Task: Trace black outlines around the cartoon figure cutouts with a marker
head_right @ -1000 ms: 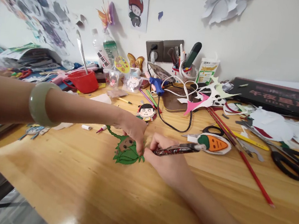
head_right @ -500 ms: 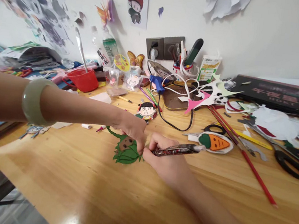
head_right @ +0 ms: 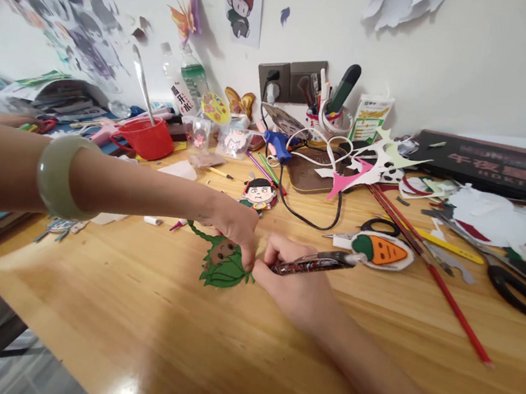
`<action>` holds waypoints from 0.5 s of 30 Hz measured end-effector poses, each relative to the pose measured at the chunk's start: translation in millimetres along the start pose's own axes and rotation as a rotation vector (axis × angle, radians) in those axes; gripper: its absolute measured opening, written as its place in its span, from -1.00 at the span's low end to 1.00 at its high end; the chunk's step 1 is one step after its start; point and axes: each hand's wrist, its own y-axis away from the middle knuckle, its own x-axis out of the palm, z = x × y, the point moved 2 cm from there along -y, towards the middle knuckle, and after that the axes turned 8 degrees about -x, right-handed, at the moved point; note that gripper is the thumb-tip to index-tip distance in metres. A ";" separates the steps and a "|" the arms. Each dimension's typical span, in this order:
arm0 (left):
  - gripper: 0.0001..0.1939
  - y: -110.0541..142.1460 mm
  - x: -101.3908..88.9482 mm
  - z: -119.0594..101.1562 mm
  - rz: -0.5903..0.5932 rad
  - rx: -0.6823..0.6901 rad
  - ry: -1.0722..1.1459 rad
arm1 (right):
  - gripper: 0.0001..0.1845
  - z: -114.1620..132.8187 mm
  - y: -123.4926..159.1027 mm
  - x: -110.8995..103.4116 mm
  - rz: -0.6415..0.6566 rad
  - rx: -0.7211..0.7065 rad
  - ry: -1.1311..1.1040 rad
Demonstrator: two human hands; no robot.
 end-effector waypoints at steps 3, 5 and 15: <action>-0.69 1.5 0.2 -0.1 0.026 0.003 -0.003 | -0.75 -0.8 0.0 0.6 -0.004 -0.008 -0.006; -0.70 1.8 0.5 0.0 0.029 -0.001 -0.002 | -0.76 -1.1 0.3 0.6 -0.010 -0.011 -0.009; -0.66 -3.8 -1.1 1.3 -0.065 -0.002 0.083 | -0.73 -2.2 0.6 2.0 -0.028 -0.016 -0.025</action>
